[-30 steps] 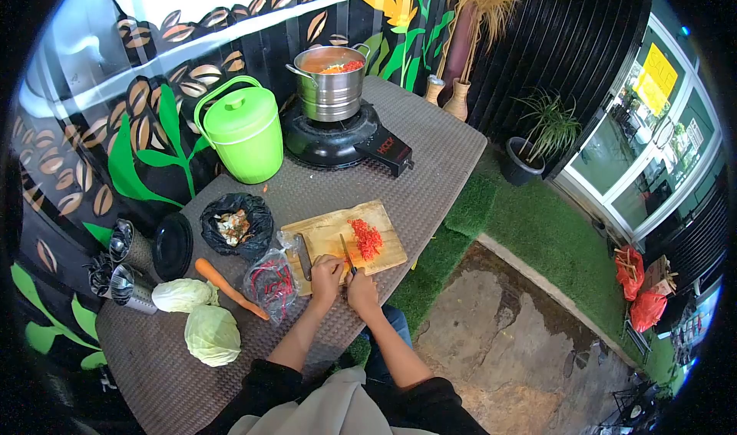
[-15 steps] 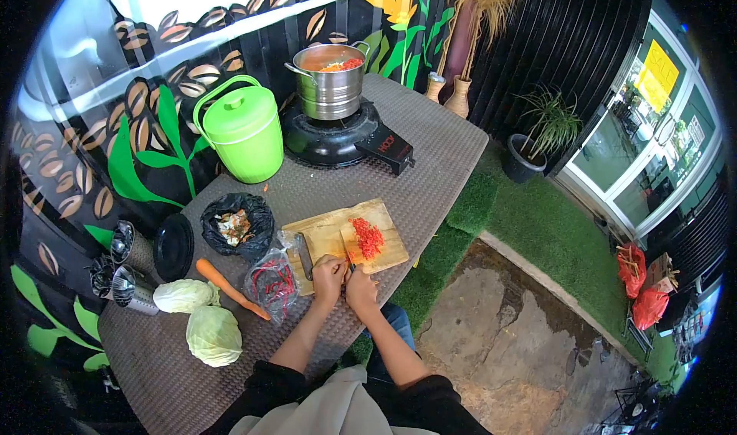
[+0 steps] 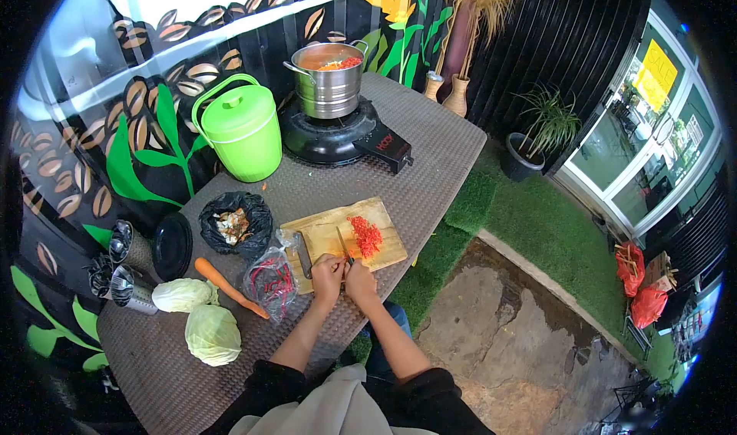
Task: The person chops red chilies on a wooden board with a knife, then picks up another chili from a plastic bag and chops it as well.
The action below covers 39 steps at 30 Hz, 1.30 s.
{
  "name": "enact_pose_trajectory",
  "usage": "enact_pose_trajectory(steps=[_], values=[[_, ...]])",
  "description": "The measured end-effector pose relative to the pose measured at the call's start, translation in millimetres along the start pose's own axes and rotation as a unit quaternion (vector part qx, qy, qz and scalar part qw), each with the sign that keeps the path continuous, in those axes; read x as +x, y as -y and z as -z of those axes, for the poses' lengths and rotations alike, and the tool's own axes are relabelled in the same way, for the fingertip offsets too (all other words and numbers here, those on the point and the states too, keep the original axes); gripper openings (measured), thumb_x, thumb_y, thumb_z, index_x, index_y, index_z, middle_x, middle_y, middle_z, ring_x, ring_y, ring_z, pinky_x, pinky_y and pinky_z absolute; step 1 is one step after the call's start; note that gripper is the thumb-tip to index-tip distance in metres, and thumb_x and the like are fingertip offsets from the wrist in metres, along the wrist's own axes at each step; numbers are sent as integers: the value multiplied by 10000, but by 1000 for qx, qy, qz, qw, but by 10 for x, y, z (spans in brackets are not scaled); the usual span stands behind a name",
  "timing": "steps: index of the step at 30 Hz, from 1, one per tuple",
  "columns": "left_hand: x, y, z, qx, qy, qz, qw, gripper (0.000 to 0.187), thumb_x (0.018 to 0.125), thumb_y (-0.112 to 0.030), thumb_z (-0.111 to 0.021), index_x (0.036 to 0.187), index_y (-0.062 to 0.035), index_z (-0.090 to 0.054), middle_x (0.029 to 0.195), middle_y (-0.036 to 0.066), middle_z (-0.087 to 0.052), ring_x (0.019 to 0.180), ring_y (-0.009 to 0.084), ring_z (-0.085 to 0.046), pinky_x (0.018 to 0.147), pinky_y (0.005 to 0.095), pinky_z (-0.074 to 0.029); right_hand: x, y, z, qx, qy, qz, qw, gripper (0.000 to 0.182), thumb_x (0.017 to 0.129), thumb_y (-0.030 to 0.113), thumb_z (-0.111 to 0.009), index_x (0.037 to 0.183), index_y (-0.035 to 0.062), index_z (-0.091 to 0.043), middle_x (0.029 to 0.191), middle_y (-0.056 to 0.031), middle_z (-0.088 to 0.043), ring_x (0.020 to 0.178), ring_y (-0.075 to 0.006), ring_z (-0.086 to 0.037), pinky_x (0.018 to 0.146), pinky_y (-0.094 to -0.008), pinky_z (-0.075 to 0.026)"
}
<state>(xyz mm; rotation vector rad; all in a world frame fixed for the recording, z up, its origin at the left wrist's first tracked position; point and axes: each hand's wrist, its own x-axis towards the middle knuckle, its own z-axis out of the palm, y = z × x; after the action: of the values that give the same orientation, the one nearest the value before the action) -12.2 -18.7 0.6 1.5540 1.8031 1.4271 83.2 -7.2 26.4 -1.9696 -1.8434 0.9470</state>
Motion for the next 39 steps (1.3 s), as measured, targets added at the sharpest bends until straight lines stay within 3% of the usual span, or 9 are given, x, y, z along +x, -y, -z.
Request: enact_pose_trajectory(steps=[5, 11, 15, 17, 20, 23, 29, 35, 39], values=[[9, 26, -6, 6, -7, -17, 1000, 119, 777, -56, -637, 841, 32, -686, 798, 146, -619, 710, 289, -597, 659, 352, -476, 141, -136, 1, -19, 76, 57, 995, 381, 936, 320, -423, 1007, -49, -490, 938, -323, -599, 881, -453, -608, 761, -525, -482], [7, 16, 6, -15, -6, -8, 1000, 112, 766, -55, -646, 835, 20, -692, 790, 147, -622, 707, 286, -597, 656, 353, -477, -90, -8, -95, -25, -52, 5, 998, 400, 937, 323, -431, 1019, -65, -486, 888, -333, -599, 892, -462, -595, 771, -530, -466], [23, 54, -2, 6, -16, -25, 1000, 107, 764, -50, -647, 827, 24, -691, 775, 150, -622, 709, 284, -600, 652, 351, -476, 66, -8, 177, -17, 10, 55, 998, 415, 924, 341, -450, 993, -63, -519, 901, -306, -617, 904, -420, -618, 768, -521, -485], [23, 83, -1, 15, -7, -17, 1000, 111, 734, -32, -682, 811, 46, -688, 783, 167, -642, 701, 285, -622, 645, 340, -488, 69, 67, 334, 22, 158, -39, 986, 404, 926, 334, -444, 1005, -56, -518, 911, -302, -617, 900, -425, -618, 771, -521, -484], [21, 67, 7, 22, -13, -29, 999, 104, 739, -38, -680, 804, 43, -689, 788, 167, -644, 701, 290, -623, 653, 344, -489, -48, -91, -44, -15, -30, 48, 998, 394, 937, 294, -440, 956, -91, -517, 873, -336, -594, 881, -495, -578, 762, -523, -466], [16, 64, 9, -7, -8, -16, 1000, 105, 746, -50, -673, 795, 42, -688, 788, 170, -642, 703, 299, -621, 660, 353, -488, -122, -31, -107, -11, -58, 23, 998, 391, 933, 290, -443, 958, -93, -518, 864, -348, -587, 876, -495, -578, 751, -517, -471], [20, 122, 7, 13, -1, -49, 999, 115, 774, -79, -643, 812, 19, -689, 786, 156, -627, 721, 308, -594, 668, 375, -467, 193, -172, 57, -19, 65, 74, 995, 375, 926, 311, -448, 1015, -50, -502, 937, -313, -608, 890, -470, -599, 784, -517, -479], [13, 106, 23, -3, 3, -38, 999, 118, 768, -61, -631, 830, 20, -690, 804, 152, -632, 771, 315, -589, 709, 374, -462, -198, 0, -70, -41, -61, 12, 997, 376, 930, 292, -455, 993, -71, -529, 896, -336, -594, 877, -472, -590, 770, -515, -472], [46, 82, 61, 1, 14, -45, 999, 116, 764, -45, -621, 832, 20, -689, 812, 152, -635, 790, 317, -582, 729, 377, -458, 123, -207, -17, -31, 4, 86, 996, 363, 926, 307, -454, 975, -49, -507, 894, -321, -606, 875, -459, -601, 756, -508, -480]])
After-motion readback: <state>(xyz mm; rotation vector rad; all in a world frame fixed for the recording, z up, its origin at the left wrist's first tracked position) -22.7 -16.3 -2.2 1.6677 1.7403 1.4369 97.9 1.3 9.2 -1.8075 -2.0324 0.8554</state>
